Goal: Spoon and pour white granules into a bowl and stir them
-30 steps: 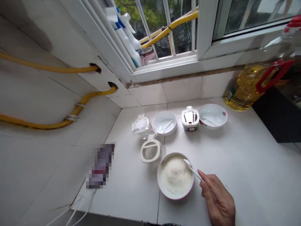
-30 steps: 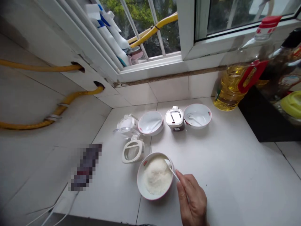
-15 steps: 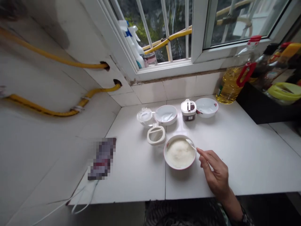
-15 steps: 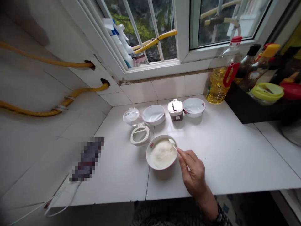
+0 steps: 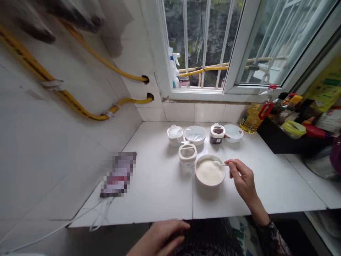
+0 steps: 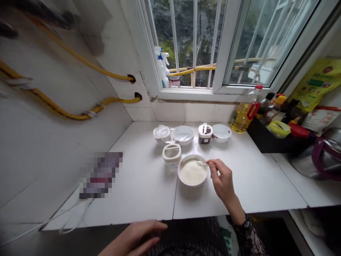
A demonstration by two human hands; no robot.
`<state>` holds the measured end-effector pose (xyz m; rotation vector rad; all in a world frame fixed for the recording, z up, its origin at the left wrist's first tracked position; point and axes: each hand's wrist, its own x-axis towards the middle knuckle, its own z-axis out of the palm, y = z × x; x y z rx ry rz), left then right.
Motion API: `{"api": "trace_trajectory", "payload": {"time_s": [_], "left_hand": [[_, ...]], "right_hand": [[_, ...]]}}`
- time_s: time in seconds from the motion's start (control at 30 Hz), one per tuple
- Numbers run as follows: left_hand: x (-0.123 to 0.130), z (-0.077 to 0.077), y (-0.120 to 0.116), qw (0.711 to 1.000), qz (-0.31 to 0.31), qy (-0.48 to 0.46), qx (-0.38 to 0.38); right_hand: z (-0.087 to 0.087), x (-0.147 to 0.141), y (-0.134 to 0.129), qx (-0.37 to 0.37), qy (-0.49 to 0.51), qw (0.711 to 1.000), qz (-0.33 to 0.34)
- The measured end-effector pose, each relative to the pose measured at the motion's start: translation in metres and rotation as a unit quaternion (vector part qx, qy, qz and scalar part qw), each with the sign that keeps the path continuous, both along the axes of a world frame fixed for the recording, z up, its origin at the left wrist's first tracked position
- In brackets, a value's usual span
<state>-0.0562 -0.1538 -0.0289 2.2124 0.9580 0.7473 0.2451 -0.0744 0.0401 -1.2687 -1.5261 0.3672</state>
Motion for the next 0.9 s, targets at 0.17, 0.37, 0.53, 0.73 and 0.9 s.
{"api": "trace_trajectory", "payload": {"time_s": [0.17, 0.37, 0.53, 0.73, 0.9], "left_hand": [[0.052, 0.032, 0.056, 0.981, 0.12, -0.107, 0.105], [0.08, 0.012, 0.079, 0.978, 0.15, -0.127, 0.072], [0.082, 0.006, 0.084, 0.979, 0.142, -0.14, 0.039], [0.084, 0.004, 0.086, 0.979, 0.146, -0.125, 0.071], [0.082, 0.002, 0.083, 0.975, 0.14, -0.131, 0.109]], "right_hand": [[0.007, 0.005, 0.018, -0.051, 0.031, 0.998, 0.013], [0.01, -0.002, 0.04, -0.052, -0.026, 0.996, 0.072], [0.001, -0.002, 0.053, -0.11, 0.012, 0.991, 0.08], [0.002, 0.007, 0.059, -0.182, 0.168, 0.967, 0.067], [0.001, 0.004, 0.062, -0.225, 0.212, 0.947, 0.084]]}}
